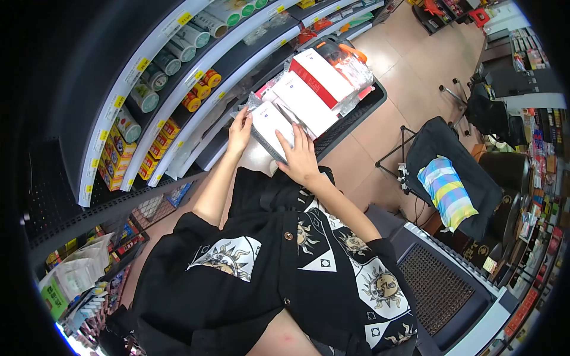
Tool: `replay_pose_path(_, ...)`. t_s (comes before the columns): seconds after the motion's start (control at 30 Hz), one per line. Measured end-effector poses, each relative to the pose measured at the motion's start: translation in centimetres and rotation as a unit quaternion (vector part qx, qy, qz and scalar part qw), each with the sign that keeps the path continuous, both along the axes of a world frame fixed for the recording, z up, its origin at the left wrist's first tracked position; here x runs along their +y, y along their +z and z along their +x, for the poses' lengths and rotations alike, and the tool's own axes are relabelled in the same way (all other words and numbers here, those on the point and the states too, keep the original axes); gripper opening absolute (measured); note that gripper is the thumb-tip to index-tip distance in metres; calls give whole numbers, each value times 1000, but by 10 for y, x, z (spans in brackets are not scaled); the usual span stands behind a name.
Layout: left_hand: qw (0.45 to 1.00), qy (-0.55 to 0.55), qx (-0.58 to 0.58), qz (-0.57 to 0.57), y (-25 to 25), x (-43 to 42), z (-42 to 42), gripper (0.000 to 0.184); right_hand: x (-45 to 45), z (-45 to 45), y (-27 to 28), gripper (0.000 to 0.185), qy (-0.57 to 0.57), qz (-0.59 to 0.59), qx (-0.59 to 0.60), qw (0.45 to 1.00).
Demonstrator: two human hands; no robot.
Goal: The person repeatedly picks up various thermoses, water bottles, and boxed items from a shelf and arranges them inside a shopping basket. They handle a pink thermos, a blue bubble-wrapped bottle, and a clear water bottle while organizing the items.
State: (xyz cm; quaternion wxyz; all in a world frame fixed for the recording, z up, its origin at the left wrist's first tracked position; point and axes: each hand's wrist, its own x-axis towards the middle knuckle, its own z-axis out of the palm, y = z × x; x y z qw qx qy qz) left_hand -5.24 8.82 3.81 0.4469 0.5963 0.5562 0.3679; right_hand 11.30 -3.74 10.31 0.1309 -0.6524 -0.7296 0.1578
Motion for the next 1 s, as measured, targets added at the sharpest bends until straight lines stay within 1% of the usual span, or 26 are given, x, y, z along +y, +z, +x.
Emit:
replay_pose_path(0.03,1000,3,0,0,4,-2,0,39,0,0,-2,88,0,5,-15,1000)
replay_pose_path(0.1,998,1,-22,-66,9,-5,2,35,0,-1,-7,89,1,10,-22,1000)
replay_pose_path(0.13,997,7,-24,-66,5,-6,4,35,-1,0,-8,89,2,16,-28,999)
replay_pose_path(0.2,996,30,-80,-37,3,-9,6,32,0,3,-9,90,7,6,-15,1000)
replay_pose_path(0.3,996,49,-64,-45,1,-12,9,30,2,6,-7,92,14,-14,6,1000)
replay_pose_path(0.33,996,53,-72,-21,-2,-11,10,29,3,8,-6,93,16,-24,12,1000)
replay_pose_path(0.47,992,52,-110,-18,-5,-13,12,29,3,16,-2,95,37,-12,13,999)
replay_pose_path(0.57,992,58,-114,-16,-2,-14,12,28,4,19,-2,95,49,-39,35,997)
replay_pose_path(0.63,989,50,-127,-51,-5,-14,13,28,5,20,-5,96,55,-47,19,997)
replay_pose_path(0.77,992,37,-109,-51,-17,-12,15,29,4,20,-8,97,51,-47,18,997)
replay_pose_path(0.87,993,22,-98,-64,-18,-13,17,31,3,20,-11,96,56,-25,18,998)
replay_pose_path(0.93,995,22,-91,-36,-27,-13,19,33,2,20,-11,96,55,-26,20,998)
replay_pose_path(1.0,995,24,-87,-40,-30,-12,20,34,2,20,-12,96,52,-34,23,998)
